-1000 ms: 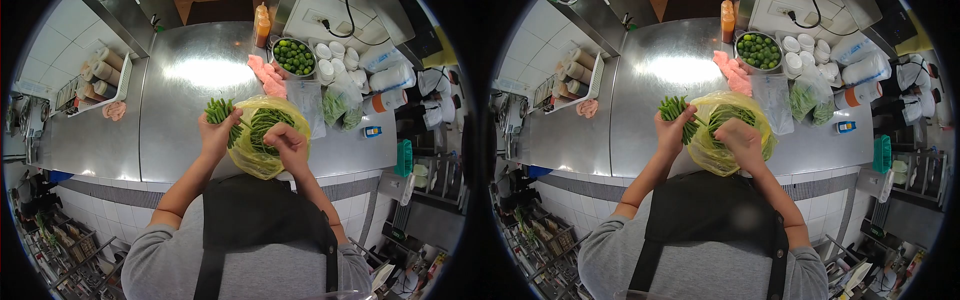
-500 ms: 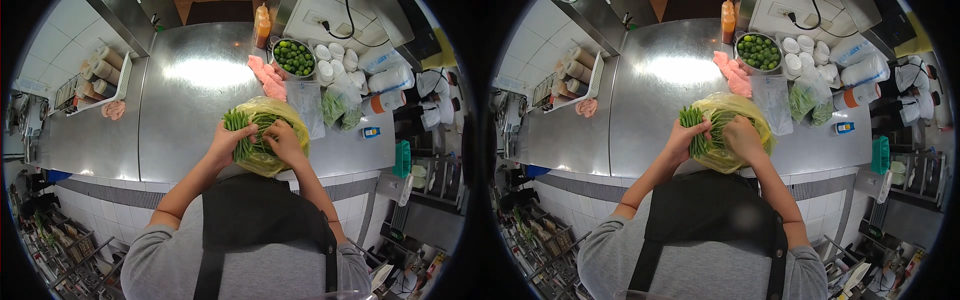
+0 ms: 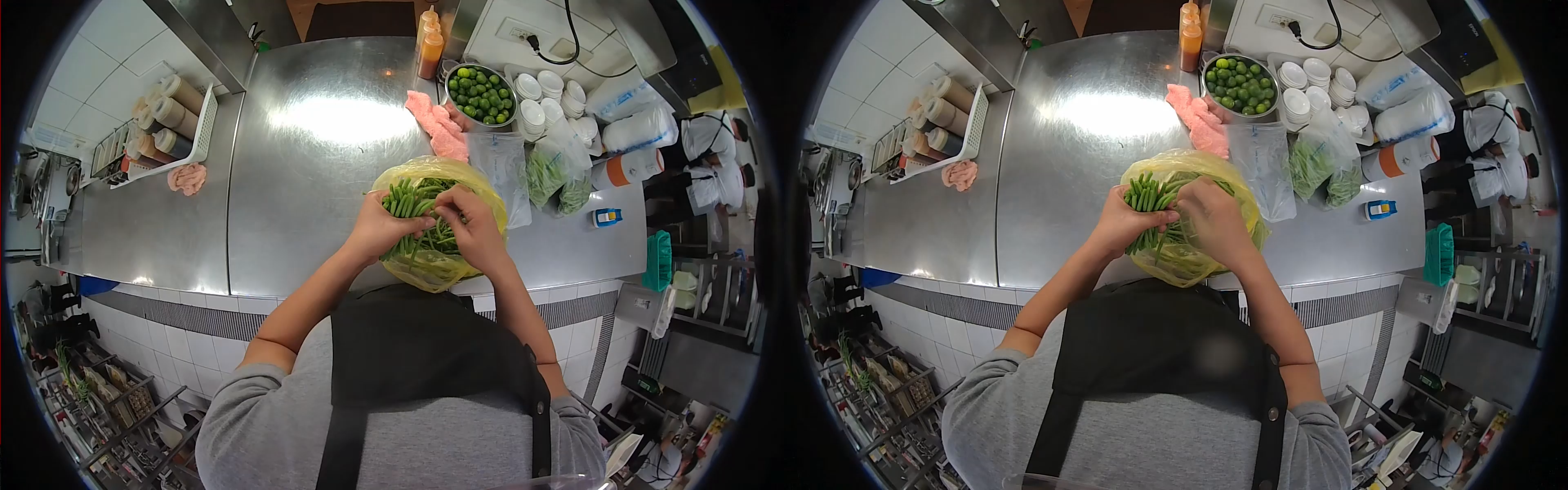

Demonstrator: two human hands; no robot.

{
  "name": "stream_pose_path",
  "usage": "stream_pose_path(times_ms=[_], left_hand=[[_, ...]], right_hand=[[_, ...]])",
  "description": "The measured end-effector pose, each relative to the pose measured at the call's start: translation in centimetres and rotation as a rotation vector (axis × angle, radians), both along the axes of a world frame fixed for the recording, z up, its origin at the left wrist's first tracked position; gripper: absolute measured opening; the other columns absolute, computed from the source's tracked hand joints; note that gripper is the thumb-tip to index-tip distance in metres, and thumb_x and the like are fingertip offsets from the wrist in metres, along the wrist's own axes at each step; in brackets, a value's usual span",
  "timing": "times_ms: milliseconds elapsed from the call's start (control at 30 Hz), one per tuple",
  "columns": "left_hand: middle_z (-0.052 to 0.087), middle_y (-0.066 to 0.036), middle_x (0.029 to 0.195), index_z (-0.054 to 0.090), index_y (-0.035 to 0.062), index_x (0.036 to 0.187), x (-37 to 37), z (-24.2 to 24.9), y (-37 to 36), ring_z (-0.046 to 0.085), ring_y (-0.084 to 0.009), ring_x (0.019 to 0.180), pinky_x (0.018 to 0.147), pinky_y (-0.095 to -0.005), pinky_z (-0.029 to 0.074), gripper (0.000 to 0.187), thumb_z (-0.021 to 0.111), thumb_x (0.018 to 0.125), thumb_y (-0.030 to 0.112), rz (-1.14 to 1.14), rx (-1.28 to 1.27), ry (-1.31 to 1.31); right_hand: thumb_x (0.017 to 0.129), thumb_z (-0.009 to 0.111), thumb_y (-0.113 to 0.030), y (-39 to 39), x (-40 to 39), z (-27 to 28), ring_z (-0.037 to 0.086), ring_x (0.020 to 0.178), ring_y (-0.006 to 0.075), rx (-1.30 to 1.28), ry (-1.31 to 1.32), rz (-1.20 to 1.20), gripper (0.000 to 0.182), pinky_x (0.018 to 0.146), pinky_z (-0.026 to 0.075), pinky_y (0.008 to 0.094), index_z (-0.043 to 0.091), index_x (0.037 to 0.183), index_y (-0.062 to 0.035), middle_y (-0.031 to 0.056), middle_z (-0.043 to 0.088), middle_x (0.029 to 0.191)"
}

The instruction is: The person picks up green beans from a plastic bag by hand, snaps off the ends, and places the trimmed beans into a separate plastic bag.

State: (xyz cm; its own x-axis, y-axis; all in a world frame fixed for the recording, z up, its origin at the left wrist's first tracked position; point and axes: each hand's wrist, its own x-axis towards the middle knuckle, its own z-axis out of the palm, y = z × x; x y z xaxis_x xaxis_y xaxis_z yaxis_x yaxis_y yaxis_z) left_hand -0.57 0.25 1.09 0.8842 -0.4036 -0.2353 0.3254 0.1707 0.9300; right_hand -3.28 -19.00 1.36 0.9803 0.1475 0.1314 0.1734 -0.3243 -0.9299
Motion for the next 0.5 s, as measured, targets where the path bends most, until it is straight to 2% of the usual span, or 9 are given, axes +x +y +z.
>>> stream_pose_path(times_ms=[33, 133, 167, 233, 267, 333, 367, 433, 500], left_hand=[[0.070, -0.006, 0.084, 0.068, -0.0009, 0.095, 0.1, -0.1, 0.1, 0.064, -0.0124, 0.066, 0.060, -0.0277, 0.054, 0.022, 0.081, 0.077, -0.004, -0.026, 0.006, 0.042], [0.070, -0.007, 0.084, 0.066, -0.0011, 0.097, 0.0, -0.3, 0.1, 0.064, -0.0123, 0.066, 0.060, -0.0283, 0.054, 0.025, 0.081, 0.077, -0.005, -0.063, 0.015, 0.124], [0.070, -0.006, 0.082, 0.066, -0.0010, 0.098, 0.0, -0.3, 0.1, 0.064, -0.0125, 0.066, 0.060, -0.0285, 0.054, 0.027, 0.082, 0.076, -0.004, -0.062, 0.019, 0.166], [0.069, -0.006, 0.082, 0.067, -0.0006, 0.096, -0.2, -0.4, 0.2, 0.064, -0.0129, 0.066, 0.060, -0.0287, 0.054, 0.024, 0.082, 0.077, -0.004, -0.012, -0.020, 0.173], [0.068, -0.006, 0.081, 0.067, -0.0001, 0.094, -0.3, -0.4, 0.2, 0.065, -0.0133, 0.066, 0.059, -0.0289, 0.054, 0.022, 0.081, 0.078, -0.003, 0.031, -0.062, 0.181], [0.068, -0.006, 0.081, 0.067, -0.0002, 0.094, -0.1, -0.9, 0.4, 0.065, -0.0134, 0.066, 0.060, -0.0289, 0.055, 0.021, 0.081, 0.078, -0.003, 0.082, -0.094, 0.174], [0.068, -0.006, 0.082, 0.067, -0.0002, 0.095, 0.1, -1.0, 0.6, 0.065, -0.0136, 0.067, 0.060, -0.0289, 0.055, 0.021, 0.081, 0.079, -0.002, 0.137, -0.124, 0.165], [0.068, -0.006, 0.082, 0.067, -0.0006, 0.096, 0.4, -0.4, 0.8, 0.065, -0.0137, 0.067, 0.061, -0.0282, 0.055, 0.020, 0.080, 0.081, -0.001, 0.159, -0.158, 0.150], [0.068, -0.006, 0.079, 0.068, -0.0018, 0.094, 0.6, 0.3, 0.8, 0.064, -0.0126, 0.066, 0.061, -0.0272, 0.053, 0.018, 0.080, 0.081, 0.001, 0.249, -0.172, 0.082]], right_hand=[[0.092, 0.064, -0.009, 0.1, 0.1, 0.1, 0.065, 0.083, 0.0292, -0.300, -0.210, -0.020, 0.009, 0.075, 0.050, 0.0365, 0.062, 0.095, -0.0007, 0.0127, 0.065, 0.087], [0.091, 0.065, -0.011, -0.3, 0.5, -0.5, 0.060, 0.086, 0.0401, -0.394, -0.313, -0.128, 0.012, 0.076, 0.049, 0.0431, 0.061, 0.090, 0.0007, 0.0187, 0.061, 0.085], [0.091, 0.065, -0.011, -0.6, 0.5, -0.5, 0.060, 0.086, 0.0401, -0.394, -0.315, -0.127, 0.012, 0.076, 0.049, 0.0431, 0.061, 0.090, 0.0007, 0.0187, 0.061, 0.085], [0.094, 0.064, -0.009, -1.5, 0.4, -0.6, 0.061, 0.076, 0.0302, -0.530, -0.074, -0.046, 0.012, 0.070, 0.047, 0.0376, 0.063, 0.092, 0.0030, 0.0147, 0.060, 0.082], [0.094, 0.064, -0.009, -1.5, 0.3, -0.8, 0.061, 0.076, 0.0302, -0.528, -0.071, -0.045, 0.012, 0.070, 0.047, 0.0376, 0.063, 0.092, 0.0030, 0.0147, 0.060, 0.082], [0.099, 0.061, -0.017, -1.7, 0.2, -0.9, 0.061, 0.076, 0.0215, -0.261, 0.153, 0.111, 0.021, 0.071, 0.048, 0.0345, 0.066, 0.093, 0.0035, 0.0100, 0.062, 0.083], [0.099, 0.061, -0.017, -1.7, 0.0, -0.8, 0.061, 0.076, 0.0215, -0.261, 0.155, 0.111, 0.021, 0.071, 0.048, 0.0345, 0.066, 0.093, 0.0035, 0.0100, 0.062, 0.083], [0.102, 0.058, -0.023, -1.1, -0.8, -0.6, 0.060, 0.078, 0.0130, 0.087, 0.350, 0.261, 0.029, 0.074, 0.049, 0.0299, 0.067, 0.098, 0.0041, 0.0054, 0.063, 0.086], [0.099, 0.061, -0.024, -0.8, -1.5, -0.8, 0.061, 0.081, 0.0157, 0.113, 0.371, 0.283, 0.027, 0.076, 0.049, 0.0315, 0.068, 0.098, 0.0029, 0.0073, 0.065, 0.087]])
